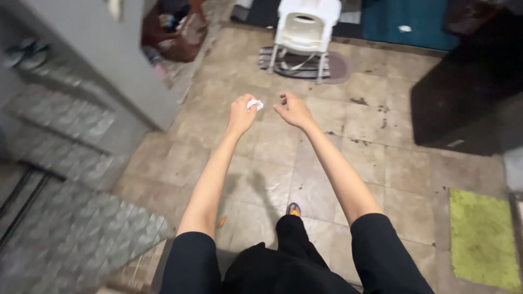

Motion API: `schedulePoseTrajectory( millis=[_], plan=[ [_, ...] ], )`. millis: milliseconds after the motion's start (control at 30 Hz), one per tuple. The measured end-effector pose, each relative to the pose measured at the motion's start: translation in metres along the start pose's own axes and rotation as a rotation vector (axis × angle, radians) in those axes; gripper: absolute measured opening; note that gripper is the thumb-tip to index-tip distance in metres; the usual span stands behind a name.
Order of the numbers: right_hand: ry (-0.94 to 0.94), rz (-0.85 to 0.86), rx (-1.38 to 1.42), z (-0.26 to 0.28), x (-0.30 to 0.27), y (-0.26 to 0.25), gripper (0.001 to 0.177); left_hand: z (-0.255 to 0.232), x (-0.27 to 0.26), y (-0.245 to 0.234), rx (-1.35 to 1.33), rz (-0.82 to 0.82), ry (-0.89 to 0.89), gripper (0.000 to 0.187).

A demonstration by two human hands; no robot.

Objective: Cleaning a round table and a baby high chair using wet wipes and a spray cleaner.

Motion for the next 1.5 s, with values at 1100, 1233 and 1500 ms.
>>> schedulePoseTrajectory(
  millis=[1100,1233,1500],
  plan=[
    [0.333,-0.344,-0.105,-0.561,0.367,-0.379,0.051,-0.088,0.556,0.611,-0.143,0.477,0.142,0.023],
    [0.366,-0.342,-0.077,-0.632,0.402,-0.417,0.053,-0.093,0.6,0.679,-0.118,0.469,0.185,0.022],
    [0.239,-0.316,-0.027,-0.753,0.492,-0.509,0.054,-0.115,0.699,0.816,-0.137,0.398,0.149,0.024]
  ],
)
Point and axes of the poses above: each hand's wrist, its own x-axis towards the middle knuckle, its own y-axis out of the palm, z = x × y, the point moved 8 cm from there along x, towards the middle knuckle, and after that the axes turned 2 degrees about -y, right-handed, at the moved point
